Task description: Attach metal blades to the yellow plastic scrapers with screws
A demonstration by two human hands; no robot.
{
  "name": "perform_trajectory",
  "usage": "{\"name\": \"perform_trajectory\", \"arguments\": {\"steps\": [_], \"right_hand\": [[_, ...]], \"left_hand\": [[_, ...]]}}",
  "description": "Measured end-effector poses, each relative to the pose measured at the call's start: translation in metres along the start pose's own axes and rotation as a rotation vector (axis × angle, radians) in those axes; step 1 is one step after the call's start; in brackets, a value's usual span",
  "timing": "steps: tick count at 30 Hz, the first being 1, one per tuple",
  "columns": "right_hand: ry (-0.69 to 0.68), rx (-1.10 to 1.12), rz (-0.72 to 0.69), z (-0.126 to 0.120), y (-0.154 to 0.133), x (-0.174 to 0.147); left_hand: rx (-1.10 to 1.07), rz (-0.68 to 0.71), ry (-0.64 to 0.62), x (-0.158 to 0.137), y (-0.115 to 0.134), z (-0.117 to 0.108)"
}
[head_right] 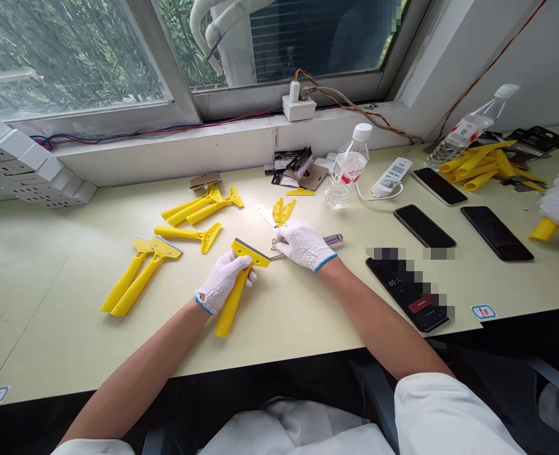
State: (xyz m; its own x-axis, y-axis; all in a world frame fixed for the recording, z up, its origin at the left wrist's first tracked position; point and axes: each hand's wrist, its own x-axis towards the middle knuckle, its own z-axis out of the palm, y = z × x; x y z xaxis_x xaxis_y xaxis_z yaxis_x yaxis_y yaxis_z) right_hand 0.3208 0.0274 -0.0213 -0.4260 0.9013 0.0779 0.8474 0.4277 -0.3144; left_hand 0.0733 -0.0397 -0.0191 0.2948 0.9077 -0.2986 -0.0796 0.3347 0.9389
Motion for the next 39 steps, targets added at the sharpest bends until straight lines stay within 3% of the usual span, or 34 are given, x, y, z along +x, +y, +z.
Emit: {"name": "perform_trajectory", "arguments": {"steps": [8, 12, 15, 19, 25, 29, 31, 33, 36, 39], "right_hand": [[-0.139, -0.367, 0.028, -0.003, -0.028, 0.006], [-0.099, -0.329, 0.039, -0.006, -0.034, 0.001], [-0.006, 0.087, 0.064, -0.011, -0.034, -0.007], [-0.015, 0.713, 0.058, -0.004, -0.038, -0.018], [-0.095, 1.318, 0.247, 0.024, -0.065, -0.021], [-0.088, 1.511, 0.261, 0.028, -0.072, -0.02], [0.038, 1.439, 0.267, 0.022, -0.068, -0.021], [0.241, 1.219, 0.233, 0.013, -0.062, -0.023], [0.483, 0.719, -0.061, 0.005, -0.054, -0.026], [0.543, 0.258, -0.343, 0.009, -0.052, -0.026]], "left_hand": [[0.023, 0.005, 0.002, 0.001, -0.002, -0.002], [-0.009, 0.015, 0.009, 0.001, -0.002, -0.001], [-0.037, 0.056, 0.0, -0.001, 0.0, 0.0], [-0.083, 0.119, 0.026, -0.005, 0.007, 0.002], [-0.05, 0.182, 0.087, -0.011, 0.012, 0.005], [-0.04, 0.206, 0.078, -0.014, 0.013, 0.006], [-0.051, 0.205, 0.095, -0.014, 0.012, 0.008], [-0.069, 0.195, 0.128, -0.013, 0.012, 0.01], [-0.092, 0.16, 0.172, -0.01, 0.011, 0.013], [-0.103, 0.144, 0.181, -0.01, 0.009, 0.018]]}}
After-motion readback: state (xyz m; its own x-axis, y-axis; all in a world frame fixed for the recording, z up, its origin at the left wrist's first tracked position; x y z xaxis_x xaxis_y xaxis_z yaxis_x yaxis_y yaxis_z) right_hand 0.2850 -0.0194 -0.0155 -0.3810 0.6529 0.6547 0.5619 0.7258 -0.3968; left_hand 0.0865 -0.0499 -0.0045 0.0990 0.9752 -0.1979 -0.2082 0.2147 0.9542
